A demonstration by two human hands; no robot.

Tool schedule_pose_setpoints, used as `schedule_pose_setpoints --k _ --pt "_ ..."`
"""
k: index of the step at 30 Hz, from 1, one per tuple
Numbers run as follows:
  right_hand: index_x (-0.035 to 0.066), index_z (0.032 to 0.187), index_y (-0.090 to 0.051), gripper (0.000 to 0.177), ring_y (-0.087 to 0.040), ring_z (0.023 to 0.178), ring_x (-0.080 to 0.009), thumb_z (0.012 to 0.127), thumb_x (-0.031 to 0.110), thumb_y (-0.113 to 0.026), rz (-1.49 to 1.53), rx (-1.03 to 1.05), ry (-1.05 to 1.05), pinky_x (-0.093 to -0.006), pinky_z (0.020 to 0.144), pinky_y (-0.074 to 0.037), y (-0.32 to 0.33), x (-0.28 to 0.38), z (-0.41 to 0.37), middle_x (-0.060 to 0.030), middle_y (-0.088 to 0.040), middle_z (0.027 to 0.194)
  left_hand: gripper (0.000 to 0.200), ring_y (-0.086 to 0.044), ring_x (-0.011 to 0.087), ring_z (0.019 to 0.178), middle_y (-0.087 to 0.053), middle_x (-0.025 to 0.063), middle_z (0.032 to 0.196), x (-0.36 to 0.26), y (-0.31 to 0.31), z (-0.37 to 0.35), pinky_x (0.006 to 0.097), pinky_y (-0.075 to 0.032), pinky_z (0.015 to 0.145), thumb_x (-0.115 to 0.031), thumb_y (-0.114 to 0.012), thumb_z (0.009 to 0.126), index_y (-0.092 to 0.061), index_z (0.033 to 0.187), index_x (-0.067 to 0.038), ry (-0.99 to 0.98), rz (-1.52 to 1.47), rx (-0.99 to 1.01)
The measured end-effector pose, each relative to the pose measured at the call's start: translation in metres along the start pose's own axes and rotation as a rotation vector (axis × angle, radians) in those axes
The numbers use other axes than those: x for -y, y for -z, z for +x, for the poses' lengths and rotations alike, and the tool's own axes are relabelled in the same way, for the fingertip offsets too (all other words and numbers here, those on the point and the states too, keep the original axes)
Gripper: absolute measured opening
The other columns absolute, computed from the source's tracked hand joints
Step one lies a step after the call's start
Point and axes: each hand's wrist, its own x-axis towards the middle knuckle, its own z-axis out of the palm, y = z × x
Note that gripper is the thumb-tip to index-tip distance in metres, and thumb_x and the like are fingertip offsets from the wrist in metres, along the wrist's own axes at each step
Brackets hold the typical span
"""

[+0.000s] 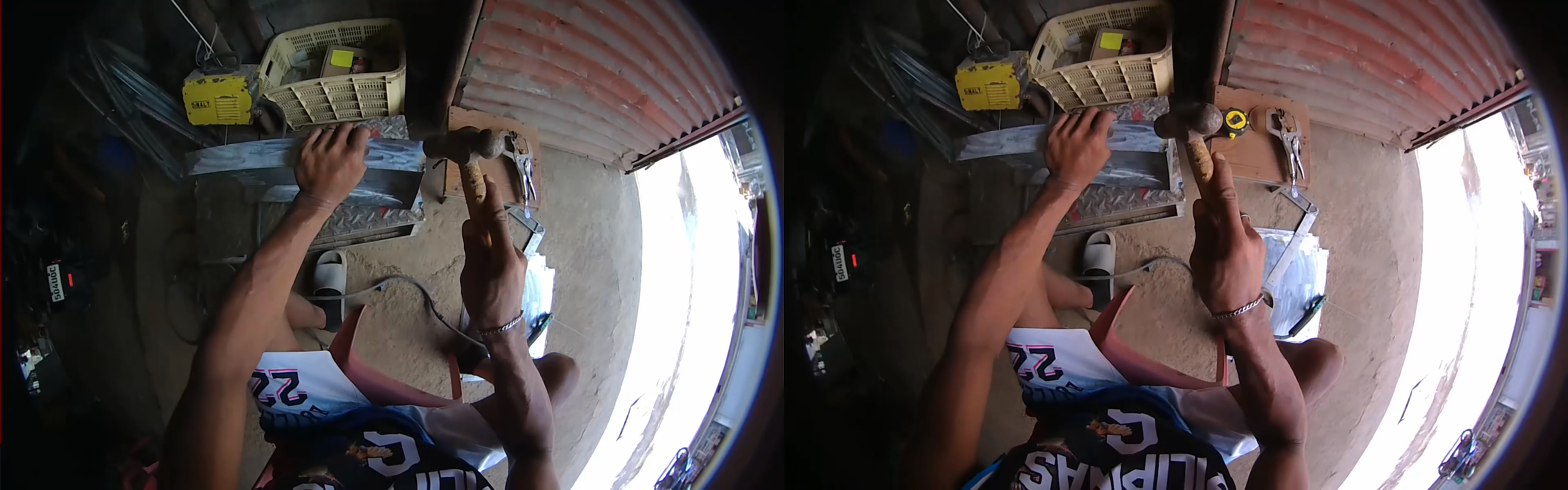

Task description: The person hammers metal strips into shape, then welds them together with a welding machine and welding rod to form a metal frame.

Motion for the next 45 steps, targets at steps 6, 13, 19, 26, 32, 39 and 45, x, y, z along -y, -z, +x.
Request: schedule_pose_setpoints --k 6,13,19,26,32,39,45 --pt "0.024 0.155 -0.033 0.063 -0.07 0.086 -0.043 0.098 0.01 -0.057 -0.096 0.163 -0.093 -0.0487 0.065 -0.057 0.006 -0.012 0.009 -0.0243 -0.07 0.102 0.009 -0.065 0.0229 0.08 -0.063 0.0034 0.086 -0.001 0.004 0.004 0.0384 -0.05 0.076 -0.009 -0.062 0.083 -0.061 0.091 -0.012 -0.014 0.005 0.008" --pt "0.025 0.155 -0.032 0.064 -0.068 0.079 -0.0453 0.097 0.011 -0.057 -0.001 0.082 0.004 -0.0522 0.064 -0.053 -0.002 -0.032 0.005 -0.0256 -0.07 0.097 0.014 -0.065 0.0246 0.086 -0.065 0.0046 0.094 0.0 0.005 -0.001 0.0411 -0.051 0.079 -0.008 -0.063 0.085 -0.065 0.099 -0.012 0.001 0.017 0.107" --pt "0.029 0.154 -0.031 0.064 -0.067 0.077 -0.0464 0.097 0.013 -0.056 0.104 0.027 -0.013 -0.0542 0.063 -0.052 0.009 -0.019 0.0 -0.0253 -0.069 0.096 0.014 -0.064 0.0259 0.085 -0.064 0.0046 0.092 0.001 0.005 0.001 0.0409 -0.051 0.078 -0.008 -0.064 0.085 -0.063 0.098 -0.012 -0.026 0.04 0.129" --pt "0.023 0.152 -0.037 0.06 -0.067 0.081 -0.0467 0.096 0.012 -0.058 -0.075 0.171 -0.066 -0.0543 0.067 -0.054 -0.005 -0.028 0.004 -0.0252 -0.07 0.093 0.039 -0.063 0.0307 0.087 -0.062 0.0054 0.095 0.002 0.006 0.003 0.0408 -0.048 0.078 -0.007 -0.078 0.064 -0.062 0.099 -0.014 -0.013 -0.001 0.162" --pt "0.021 0.15 -0.039 0.059 -0.067 0.084 -0.0465 0.096 0.011 -0.058 -0.056 0.208 -0.111 -0.054 0.07 -0.054 0.002 -0.028 0.004 -0.0242 -0.07 0.095 0.038 -0.064 0.0301 0.087 -0.064 0.0054 0.094 0.003 0.005 0.003 0.0413 -0.048 0.079 -0.008 -0.078 0.067 -0.062 0.101 -0.013 0.001 0.044 0.211" --pt "0.014 0.146 -0.047 0.051 -0.066 0.099 -0.0431 0.096 0.009 -0.058 0.206 0.103 -0.214 -0.0477 0.083 -0.053 0.08 -0.028 -0.018 -0.0248 -0.069 0.106 0.04 -0.065 0.0297 0.092 -0.066 0.0061 0.097 -0.003 0.012 0.008 0.0415 -0.048 0.079 -0.008 -0.077 0.067 -0.063 0.103 -0.013 -0.007 0.023 0.233" --pt "0.005 0.143 -0.049 0.046 -0.068 0.095 -0.0297 0.098 0.009 -0.057 0.309 -0.034 -0.289 -0.0362 0.087 -0.05 0.137 -0.038 -0.035 -0.0217 -0.069 0.105 0.037 -0.064 0.0297 0.089 -0.065 0.006 0.095 -0.004 0.018 0.011 0.041 -0.047 0.078 -0.009 -0.075 0.067 -0.063 0.102 -0.013 -0.054 0.051 0.283"
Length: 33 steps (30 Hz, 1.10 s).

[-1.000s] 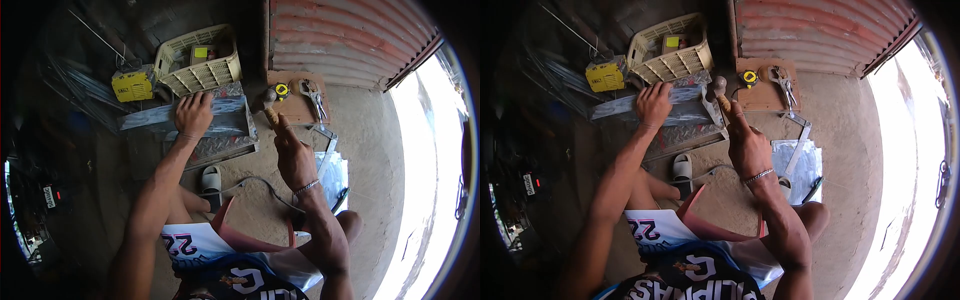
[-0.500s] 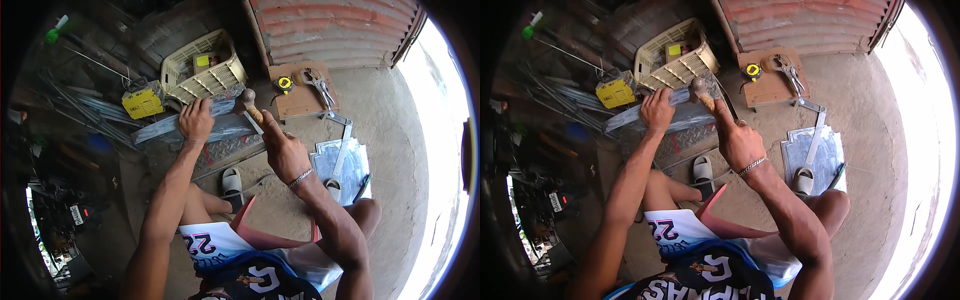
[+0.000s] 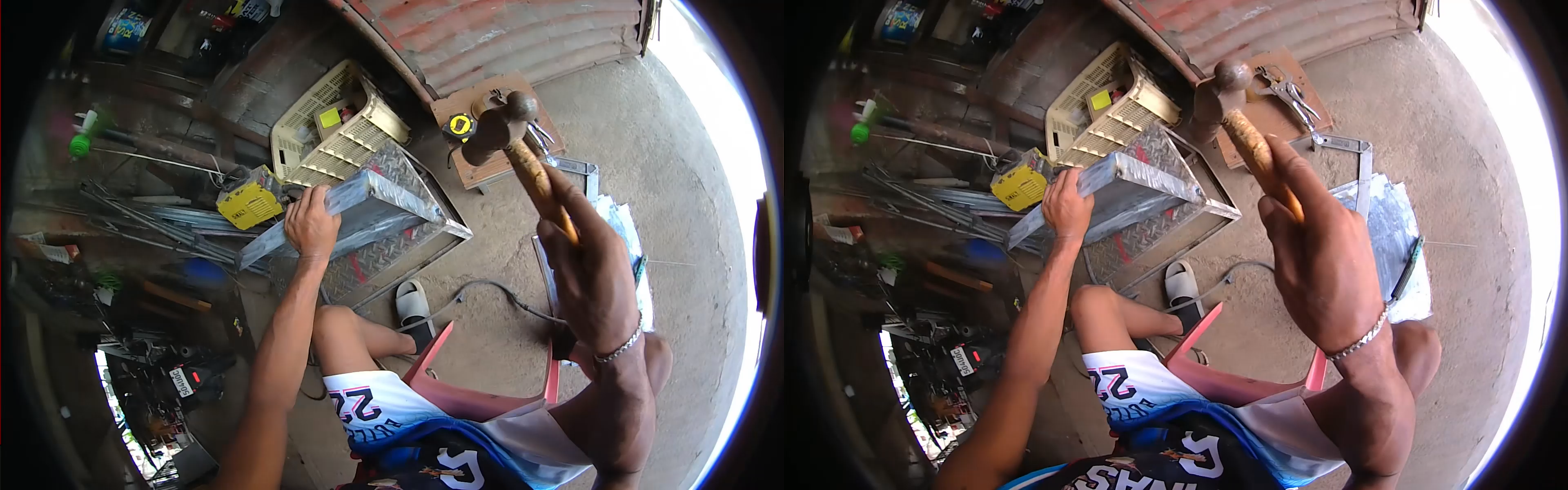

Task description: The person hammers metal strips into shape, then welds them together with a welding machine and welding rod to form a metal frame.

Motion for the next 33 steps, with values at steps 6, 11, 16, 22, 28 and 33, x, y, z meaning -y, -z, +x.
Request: schedule_pose_setpoints --k 6,11,16,22,28,33 --pt "0.001 0.153 -0.034 0.054 -0.044 0.045 -0.0036 0.105 0.018 -0.052 0.59 -0.064 -0.261 -0.0202 0.038 -0.036 0.024 -0.007 -0.01 0.0007 -0.049 0.071 0.042 -0.063 0.0329 0.091 -0.065 0.008 0.096 -0.004 0.002 0.001 0.0429 -0.047 0.079 -0.006 -0.076 0.063 -0.062 0.103 -0.011 0.038 0.017 0.049" --pt "0.002 0.15 -0.039 0.057 -0.047 0.048 -0.002 0.102 0.023 -0.059 0.669 -0.283 -0.426 -0.0177 0.037 -0.037 0.04 -0.012 -0.008 -0.0004 -0.054 0.075 0.041 -0.063 0.033 0.09 -0.065 0.0085 0.095 -0.006 0.004 0.001 0.0426 -0.047 0.079 -0.006 -0.075 0.064 -0.063 0.104 -0.01 0.023 -0.005 0.033" --pt "0.002 0.152 -0.036 0.053 -0.043 0.05 -0.0022 0.104 0.02 -0.054 0.589 -0.162 -0.277 -0.0188 0.041 -0.034 0.033 -0.027 -0.005 0.0036 -0.047 0.072 0.042 -0.064 0.0327 0.09 -0.065 0.0084 0.094 0.0 0.0 0.001 0.0425 -0.048 0.079 -0.007 -0.075 0.064 -0.063 0.104 -0.011 -0.006 -0.015 0.015" --pt "0.004 0.148 -0.037 0.055 -0.066 0.073 -0.0458 0.098 0.013 -0.056 0.038 0.08 0.081 -0.0512 0.065 -0.05 -0.032 -0.022 0.018 -0.0297 -0.065 0.086 0.044 -0.064 0.0304 0.089 -0.065 0.0069 0.094 0.0 -0.001 0.001 0.0418 -0.047 0.077 -0.009 -0.078 0.061 -0.063 0.102 -0.014 0.017 -0.008 0.007" --pt "0.01 0.152 -0.029 0.063 -0.065 0.072 -0.0473 0.096 0.016 -0.057 -0.184 0.203 0.356 -0.0558 0.067 -0.05 -0.111 -0.001 0.051 -0.0291 -0.065 0.08 0.045 -0.063 0.0319 0.086 -0.065 0.0068 0.095 -0.001 0.003 0.001 0.0421 -0.048 0.077 -0.009 -0.078 0.059 -0.064 0.101 -0.012 0.053 -0.082 -0.022" --pt "0.012 0.154 -0.026 0.065 -0.065 0.072 -0.047 0.097 0.016 -0.056 -0.315 0.246 0.346 -0.056 0.067 -0.05 -0.135 -0.009 0.058 -0.028 -0.065 0.08 0.048 -0.063 0.0307 0.087 -0.064 0.0053 0.095 0.002 -0.006 -0.002 0.0414 -0.048 0.079 -0.01 -0.082 0.057 -0.064 0.101 -0.013 0.071 -0.093 -0.071"
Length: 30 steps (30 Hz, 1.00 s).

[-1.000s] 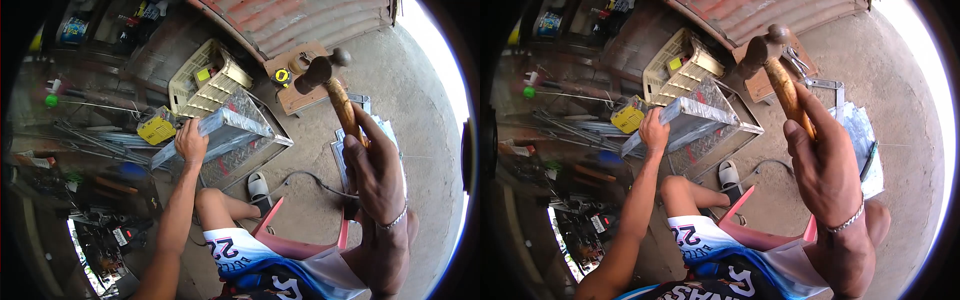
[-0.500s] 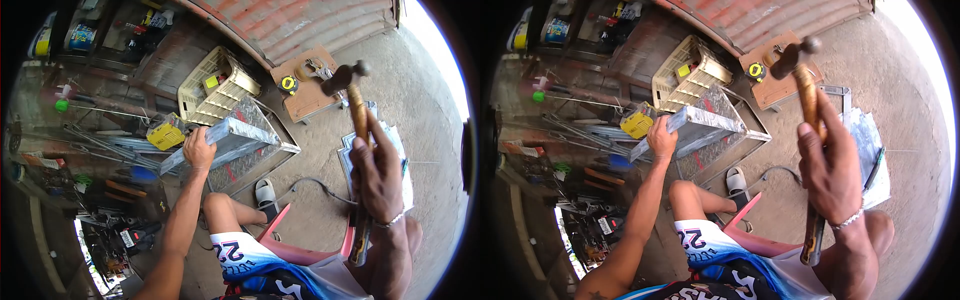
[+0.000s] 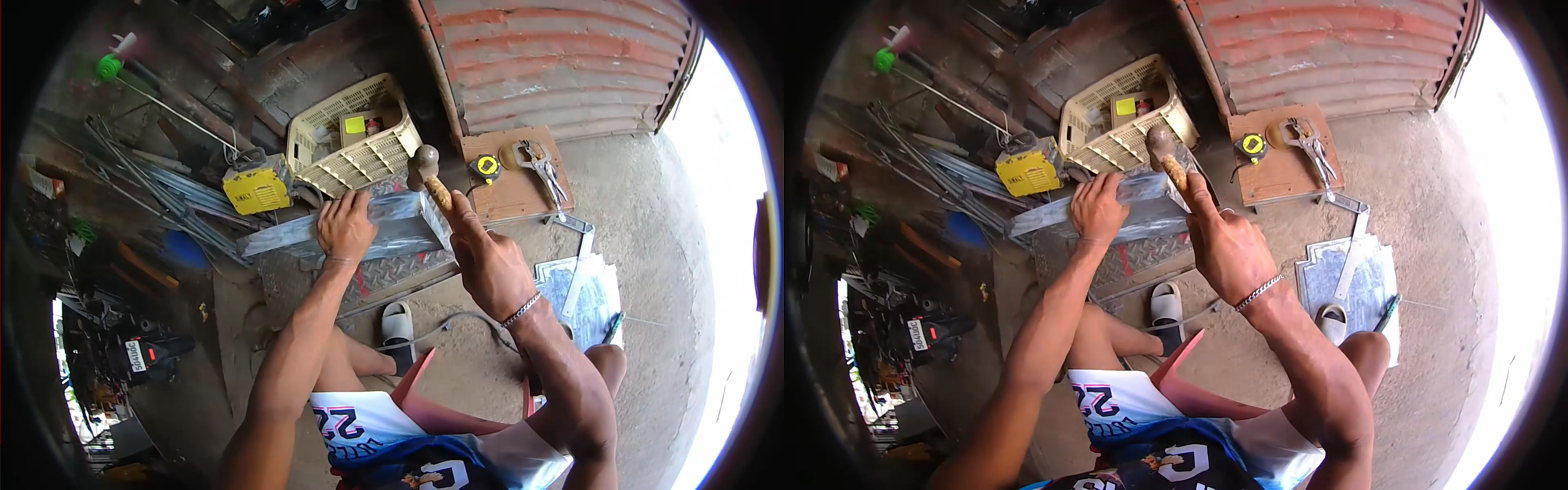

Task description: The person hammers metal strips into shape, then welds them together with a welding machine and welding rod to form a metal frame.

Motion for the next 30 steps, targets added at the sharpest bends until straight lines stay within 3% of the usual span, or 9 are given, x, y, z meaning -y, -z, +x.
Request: schedule_pose_setpoints --k 5,9,11,15,20,24,26,28,30 --pt "0.011 0.153 -0.027 0.064 -0.065 0.08 -0.0501 0.096 0.01 -0.055 0.075 -0.002 -0.105 -0.0577 0.07 -0.05 -0.008 0.0 0.002 -0.0311 -0.067 0.094 0.047 -0.064 0.029 0.086 -0.063 0.0046 0.094 0.001 0.0 -0.001 0.04 -0.048 0.077 -0.01 -0.083 0.056 -0.063 0.098 -0.013 0.023 0.006 0.038" --pt "0.012 0.152 -0.036 0.057 -0.066 0.081 -0.0493 0.097 0.011 -0.054 0.154 -0.107 -0.105 -0.0543 0.068 -0.053 -0.002 0.012 -0.003 -0.0321 -0.066 0.084 0.046 -0.064 0.0295 0.086 -0.063 0.0048 0.093 0.001 0.0 0.001 0.04 -0.048 0.078 -0.01 -0.083 0.056 -0.064 0.097 -0.013 0.011 -0.068 -0.033" --pt "0.012 0.152 -0.035 0.058 -0.067 0.081 -0.049 0.097 0.011 -0.055 0.084 -0.047 -0.117 -0.0544 0.068 -0.053 -0.01 0.006 -0.006 -0.032 -0.066 0.084 0.017 -0.063 0.0279 0.086 -0.062 0.006 0.09 -0.003 0.005 0.0 0.0406 -0.048 0.077 -0.007 -0.066 0.078 -0.062 0.094 -0.011 0.021 -0.037 0.023" --pt "0.012 0.153 -0.03 0.062 -0.065 0.075 -0.0491 0.097 0.012 -0.055 0.037 -0.024 -0.059 -0.0568 0.065 -0.051 -0.014 0.004 -0.005 -0.0315 -0.065 0.081 0.017 -0.064 0.0278 0.085 -0.063 0.0061 0.092 -0.001 -0.001 0.0 0.0408 -0.049 0.079 -0.008 -0.066 0.08 -0.063 0.096 -0.011 0.005 -0.025 -0.046" --pt "0.011 0.153 -0.027 0.063 -0.064 0.07 -0.0493 0.096 0.012 -0.054 0.091 -0.088 -0.035 -0.0587 0.064 -0.048 -0.015 0.007 -0.013 -0.031 -0.064 0.079 0.018 -0.064 0.0278 0.086 -0.063 0.006 0.092 -0.002 0.002 -0.005 0.0408 -0.049 0.08 -0.008 -0.066 0.08 -0.064 0.097 -0.012 0.014 -0.029 -0.009" --pt "0.012 0.15 -0.036 0.055 -0.064 0.091 -0.0502 0.098 0.013 -0.054 0.073 -0.005 -0.181 -0.0556 0.074 -0.053 -0.01 0.008 -0.004 -0.0321 -0.066 0.098 0.018 -0.064 0.0283 0.084 -0.063 0.006 0.091 -0.003 0.003 0.002 0.0407 -0.049 0.078 -0.009 -0.067 0.079 -0.064 0.097 -0.012 -0.002 -0.02 -0.04" --pt "0.011 0.148 -0.04 0.052 -0.063 0.094 -0.05 0.098 0.014 -0.053 0.187 -0.096 -0.136 -0.0548 0.075 -0.053 -0.016 0.006 -0.012 -0.0331 -0.065 0.1 0.021 -0.064 0.0289 0.086 -0.063 0.0063 0.091 -0.001 0.001 0.001 0.0406 -0.049 0.079 -0.009 -0.068 0.077 -0.063 0.097 -0.012 -0.022 -0.042 -0.038" --pt "0.01 0.147 -0.041 0.05 -0.065 0.091 -0.0495 0.098 0.014 -0.052 0.167 -0.072 -0.139 -0.0535 0.074 -0.053 -0.014 0.003 -0.008 -0.0324 -0.066 0.098 0.04 -0.063 0.0302 0.087 -0.064 0.005 0.094 0.001 -0.003 0.0 0.0401 -0.049 0.079 -0.01 -0.081 0.061 -0.063 0.097 -0.012 0.024 0.011 0.009" --pt "0.009 0.146 -0.042 0.049 -0.066 0.088 -0.049 0.099 0.014 -0.051 0.149 -0.067 -0.127 -0.0521 0.073 -0.054 -0.007 -0.002 -0.005 -0.0317 -0.066 0.095 0.04 -0.063 0.0303 0.087 -0.064 0.0042 0.095 0.0 -0.001 0.0 0.0406 -0.048 0.079 -0.011 -0.081 0.062 -0.062 0.097 -0.013 0.006 0.015 0.007"
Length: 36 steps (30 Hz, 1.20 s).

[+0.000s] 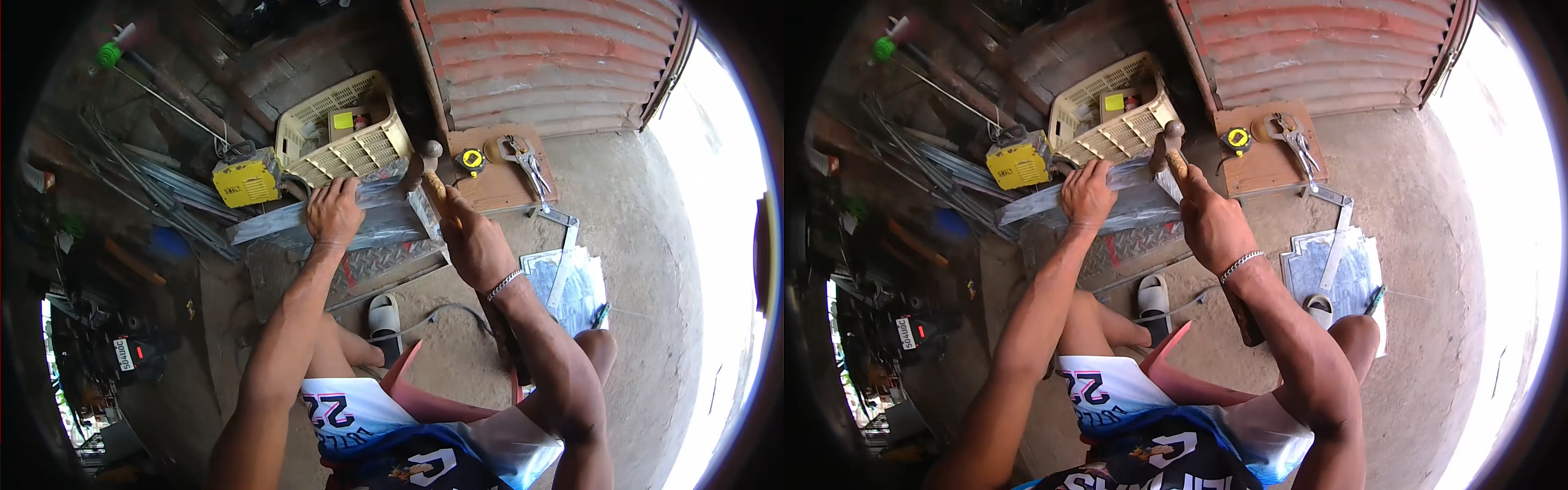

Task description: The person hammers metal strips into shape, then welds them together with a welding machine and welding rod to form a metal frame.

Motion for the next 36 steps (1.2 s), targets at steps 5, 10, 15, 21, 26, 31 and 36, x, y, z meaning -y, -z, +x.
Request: schedule_pose_setpoints --k 5,10,15,21,26,31,36 --pt "0.004 0.131 -0.05 0.036 -0.065 0.061 -0.0393 0.098 0.018 -0.051 0.22 0.109 -0.261 -0.0484 0.057 -0.051 0.05 0.001 -0.021 -0.0218 -0.066 0.075 0.044 -0.064 0.0314 0.092 -0.067 0.005 0.102 0.001 0.005 -0.001 0.0424 -0.048 0.083 -0.017 -0.082 0.068 -0.062 0.107 -0.013 -0.006 -0.078 0.052" --pt "0.003 0.129 -0.051 0.032 -0.053 0.044 -0.0136 0.101 0.017 -0.049 0.435 0.068 -0.403 -0.0325 0.04 -0.044 0.099 -0.005 -0.04 -0.0024 -0.052 0.062 0.052 -0.062 0.0342 0.102 -0.067 0.0091 0.111 0.008 0.034 -0.003 0.0441 -0.047 0.087 -0.026 -0.082 0.074 -0.061 0.118 -0.009 -0.159 -0.229 0.102" --pt "0.001 0.141 -0.044 0.041 -0.047 0.04 -0.0103 0.102 0.013 -0.049 0.479 -0.082 -0.406 -0.0283 0.035 -0.04 0.132 -0.017 -0.062 0.0006 -0.047 0.062 0.047 -0.062 0.034 0.102 -0.067 0.009 0.106 0.04 0.013 -0.008 0.0447 -0.048 0.086 -0.016 -0.078 0.076 -0.063 0.12 -0.013 -0.041 -0.009 0.133" --pt "0.0 0.141 -0.045 0.042 -0.047 0.039 -0.0099 0.101 0.012 -0.049 0.489 -0.169 -0.443 -0.0278 0.035 -0.039 0.15 -0.036 -0.067 0.0002 -0.048 0.062 0.025 -0.067 0.0368 0.091 -0.07 0.0144 0.097 0.05 0.015 0.044 0.0435 -0.053 0.075 -0.007 -0.07 0.08 -0.069 0.105 -0.008 -0.083 -0.17 0.112" --pt "0.001 0.14 -0.047 0.041 -0.048 0.039 -0.0102 0.101 0.012 -0.05 0.5 -0.189 -0.424 -0.0274 0.035 -0.039 0.155 -0.04 -0.055 0.0002 -0.049 0.062 0.027 -0.068 0.0384 0.085 -0.072 0.017 0.088 0.026 0.051 0.092 0.0382 -0.053 0.067 -0.029 -0.077 0.086 -0.073 0.101 -0.007 0.001 -0.406 0.281" --pt "0.0 0.141 -0.046 0.043 -0.047 0.041 -0.0095 0.1 0.013 -0.05 0.574 -0.198 -0.408 -0.0268 0.036 -0.04 0.153 -0.037 -0.041 0.0016 -0.047 0.061 0.049 -0.072 0.0335 0.085 -0.073 0.0193 0.091 0.005 0.057 0.111 0.0395 -0.053 0.075 -0.051 -0.074 0.085 -0.075 0.102 -0.005 0.003 -0.507 0.506" --pt "-0.001 0.144 -0.043 0.047 -0.046 0.04 -0.0094 0.101 0.013 -0.05 0.642 -0.178 -0.401 -0.0267 0.036 -0.04 0.151 -0.035 -0.036 0.0018 -0.046 0.06 0.049 -0.072 0.0324 0.09 -0.073 0.0198 0.092 0.002 0.028 0.1 0.0399 -0.053 0.077 -0.05 -0.075 0.084 -0.075 0.103 -0.005 -0.049 -0.513 0.604"
